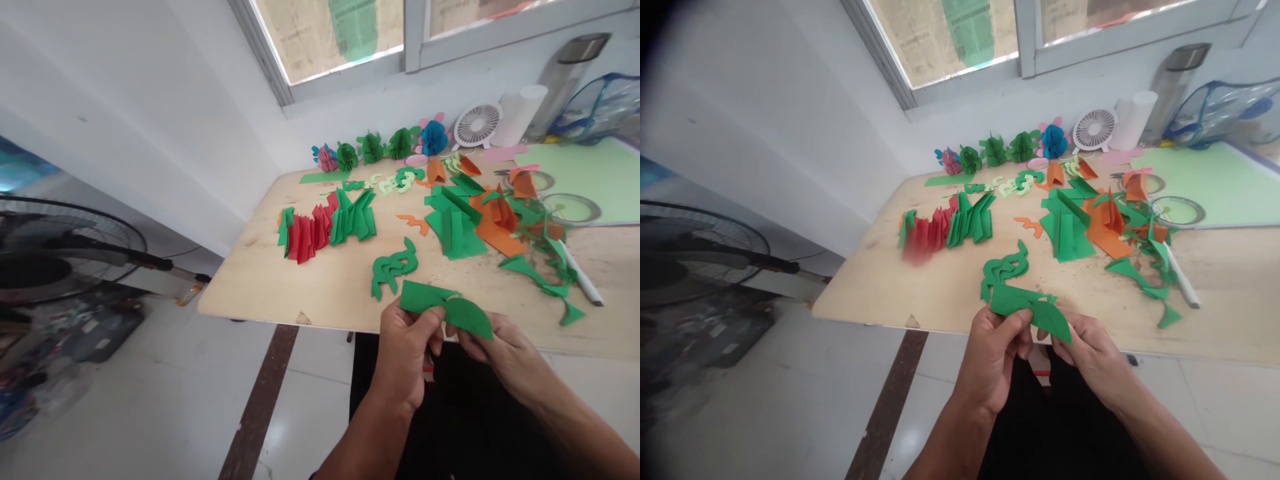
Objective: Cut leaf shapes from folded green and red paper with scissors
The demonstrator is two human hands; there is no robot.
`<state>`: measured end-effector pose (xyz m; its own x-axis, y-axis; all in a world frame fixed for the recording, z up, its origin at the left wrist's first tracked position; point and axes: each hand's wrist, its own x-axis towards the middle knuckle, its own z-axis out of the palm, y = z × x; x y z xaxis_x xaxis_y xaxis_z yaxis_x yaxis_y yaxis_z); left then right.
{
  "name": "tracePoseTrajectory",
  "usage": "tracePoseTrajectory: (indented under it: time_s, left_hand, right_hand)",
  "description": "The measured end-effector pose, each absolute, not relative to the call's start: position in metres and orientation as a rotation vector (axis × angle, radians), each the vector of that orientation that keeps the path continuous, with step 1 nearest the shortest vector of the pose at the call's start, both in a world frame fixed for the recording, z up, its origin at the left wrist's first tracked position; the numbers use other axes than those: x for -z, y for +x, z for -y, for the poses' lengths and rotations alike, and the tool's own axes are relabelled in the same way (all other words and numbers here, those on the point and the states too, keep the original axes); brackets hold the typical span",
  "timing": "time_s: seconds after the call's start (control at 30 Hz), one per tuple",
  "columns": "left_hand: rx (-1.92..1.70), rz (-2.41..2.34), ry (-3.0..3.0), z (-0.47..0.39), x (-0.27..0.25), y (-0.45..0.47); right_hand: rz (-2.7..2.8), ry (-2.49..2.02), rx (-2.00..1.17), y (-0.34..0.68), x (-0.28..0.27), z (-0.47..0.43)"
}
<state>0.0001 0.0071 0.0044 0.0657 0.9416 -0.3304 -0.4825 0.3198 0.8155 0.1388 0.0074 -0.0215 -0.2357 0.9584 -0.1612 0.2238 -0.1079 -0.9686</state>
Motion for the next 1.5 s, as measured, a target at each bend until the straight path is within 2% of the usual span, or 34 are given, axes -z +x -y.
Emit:
tracePoseTrajectory:
  time_s: [1.5]
  left_hand:
    - [-1.173, -1.06, 0.636, -0.0148, -0.0053, 0.0054]
  right_hand:
    - [1.25, -1.296, -1.486, 0.1303, 0.0274, -0.005]
